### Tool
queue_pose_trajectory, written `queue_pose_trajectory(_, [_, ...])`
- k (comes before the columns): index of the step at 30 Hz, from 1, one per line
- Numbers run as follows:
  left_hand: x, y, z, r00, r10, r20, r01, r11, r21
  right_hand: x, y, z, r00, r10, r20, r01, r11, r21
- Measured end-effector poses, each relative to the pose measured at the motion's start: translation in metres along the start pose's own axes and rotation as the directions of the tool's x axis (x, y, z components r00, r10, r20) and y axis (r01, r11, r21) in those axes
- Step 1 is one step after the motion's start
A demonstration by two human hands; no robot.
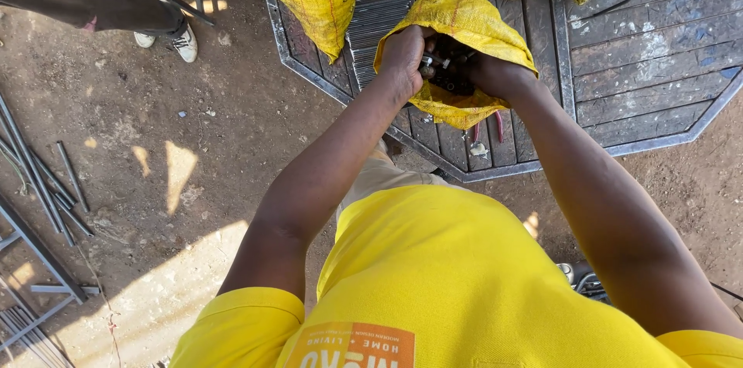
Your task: Transferring metal bolts from a workbench into a yellow sack by hand.
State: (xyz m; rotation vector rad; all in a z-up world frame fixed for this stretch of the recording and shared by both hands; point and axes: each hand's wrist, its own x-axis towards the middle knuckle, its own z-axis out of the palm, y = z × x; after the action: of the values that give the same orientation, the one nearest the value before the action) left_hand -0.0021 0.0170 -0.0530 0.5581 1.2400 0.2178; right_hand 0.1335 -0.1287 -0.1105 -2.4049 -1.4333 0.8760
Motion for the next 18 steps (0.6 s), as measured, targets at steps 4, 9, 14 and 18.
queue_pose_trajectory(4, [-0.012,0.005,0.001,0.999,-0.02,0.034,0.021,0.999,-0.032,-0.013,-0.029,-0.021,0.982,0.184,-0.054,-0.173,0.972,0.159])
queue_pose_trajectory(9, [-0.017,0.007,0.002,0.996,-0.058,0.065,0.059,0.998,-0.016,-0.04,-0.103,-0.07,0.703,0.666,0.25,-0.526,0.25,0.813])
queue_pose_trajectory(14, [-0.016,0.007,0.002,1.0,-0.002,0.014,0.002,1.0,0.006,-0.027,-0.063,-0.024,0.865,0.275,0.42,-0.102,-0.723,0.684])
queue_pose_trajectory(18, [-0.023,0.005,0.002,1.0,-0.018,0.01,0.017,0.998,0.066,-0.031,-0.079,-0.019,0.89,0.236,0.391,-0.124,-0.699,0.704])
